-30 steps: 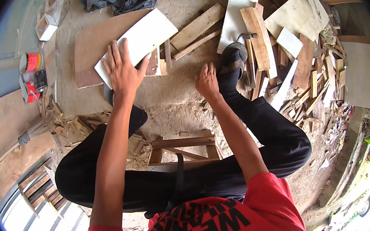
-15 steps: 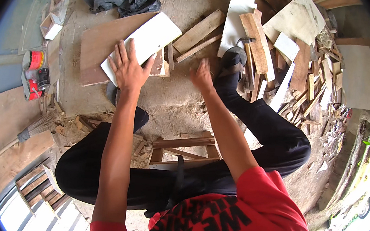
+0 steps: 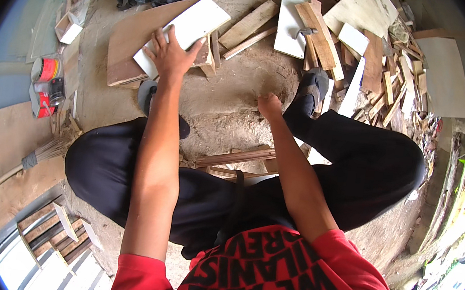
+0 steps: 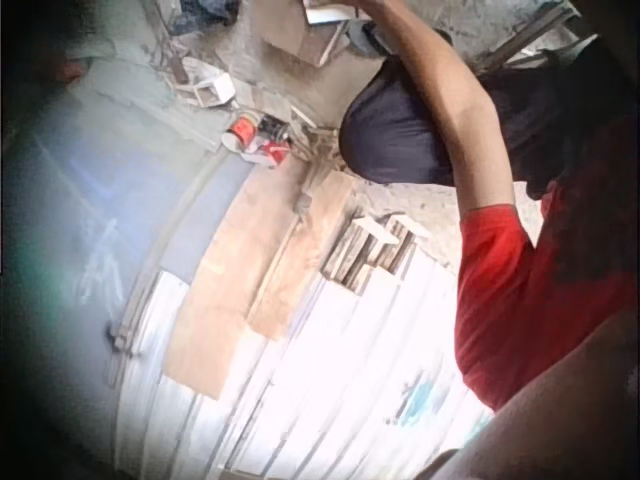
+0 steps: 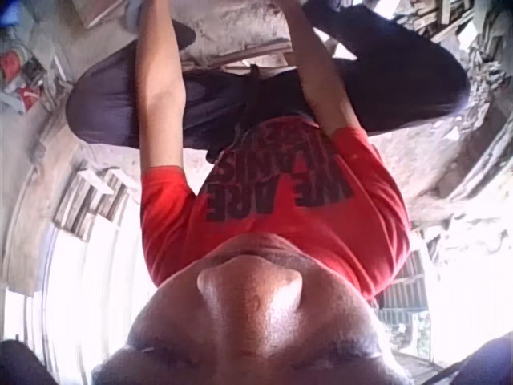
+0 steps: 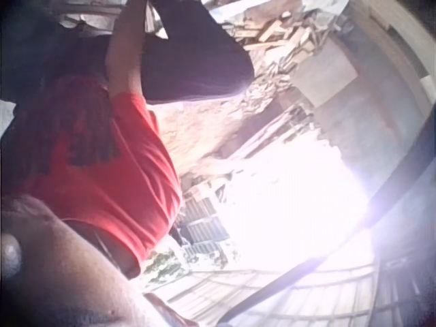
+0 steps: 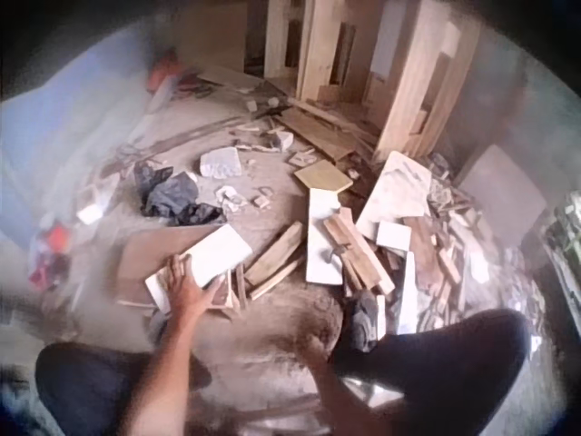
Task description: The person sits on the floor and uses a hammer to break white rectangular tiles into smaller pieces. They repeatedly pick up tiles, position them on a wooden board, and strike them with the hammer, creating a pile of broken fragments.
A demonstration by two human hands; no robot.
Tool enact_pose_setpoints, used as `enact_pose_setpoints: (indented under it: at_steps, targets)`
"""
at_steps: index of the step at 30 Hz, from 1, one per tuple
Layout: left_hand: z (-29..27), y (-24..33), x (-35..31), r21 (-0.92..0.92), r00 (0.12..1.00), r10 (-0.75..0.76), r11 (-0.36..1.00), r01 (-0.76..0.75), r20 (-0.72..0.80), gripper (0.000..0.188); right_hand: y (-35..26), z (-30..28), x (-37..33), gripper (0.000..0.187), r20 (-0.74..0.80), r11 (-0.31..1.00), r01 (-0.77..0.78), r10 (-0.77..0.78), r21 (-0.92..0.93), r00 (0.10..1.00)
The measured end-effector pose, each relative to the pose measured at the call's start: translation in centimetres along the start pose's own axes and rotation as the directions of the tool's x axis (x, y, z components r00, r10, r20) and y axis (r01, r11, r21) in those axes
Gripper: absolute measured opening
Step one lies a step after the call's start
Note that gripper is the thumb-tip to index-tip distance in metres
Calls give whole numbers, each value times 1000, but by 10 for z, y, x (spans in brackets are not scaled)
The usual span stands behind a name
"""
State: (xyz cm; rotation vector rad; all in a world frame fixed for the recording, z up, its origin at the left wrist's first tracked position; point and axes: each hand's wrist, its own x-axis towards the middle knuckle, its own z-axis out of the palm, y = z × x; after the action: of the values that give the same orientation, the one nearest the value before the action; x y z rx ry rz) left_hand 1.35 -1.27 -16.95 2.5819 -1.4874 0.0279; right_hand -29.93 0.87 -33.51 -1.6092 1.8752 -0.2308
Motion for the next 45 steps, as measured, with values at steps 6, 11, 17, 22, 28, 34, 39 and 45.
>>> enact_pose_setpoints:
  at_steps: [6, 11, 17, 22, 28, 34, 39, 45]
  targets:
    - [11, -15, -7, 113, 982, 107, 990, -89, -156, 98, 29, 20, -13, 24, -205, 991, 80, -58, 104, 977]
    - [8, -16, -10, 151, 979, 112, 985, -86, -171, 92, 14, 5, 26, 20, -268, 991, 32, 4, 132, 963]
    - [4, -5, -9, 169, 974, 138, 980, -108, -181, 88, 38, -10, 102, 21, -488, 985, 165, -124, 42, 864]
    - [7, -12, -9, 195, 971, 149, 974, -112, -187, 87, 16, -10, 109, 23, -414, 983, 183, -158, 22, 897]
    - [4, -9, -11, 160, 965, 171, 977, -140, -201, 89, 29, -29, 127, 25, -312, 983, 170, -181, -64, 933]
    - [5, -11, -9, 158, 968, 154, 980, -123, -198, 91, 26, -31, 116, 32, -315, 964, 260, -265, -59, 911]
    - [4, -10, -9, 165, 973, 144, 980, -115, -182, 90, 18, -38, 114, 35, -219, 970, 187, -218, -153, 951]
    - [3, -8, -10, 172, 971, 155, 977, -124, -182, 91, 21, -28, 114, 31, -169, 977, 128, -157, -172, 973]
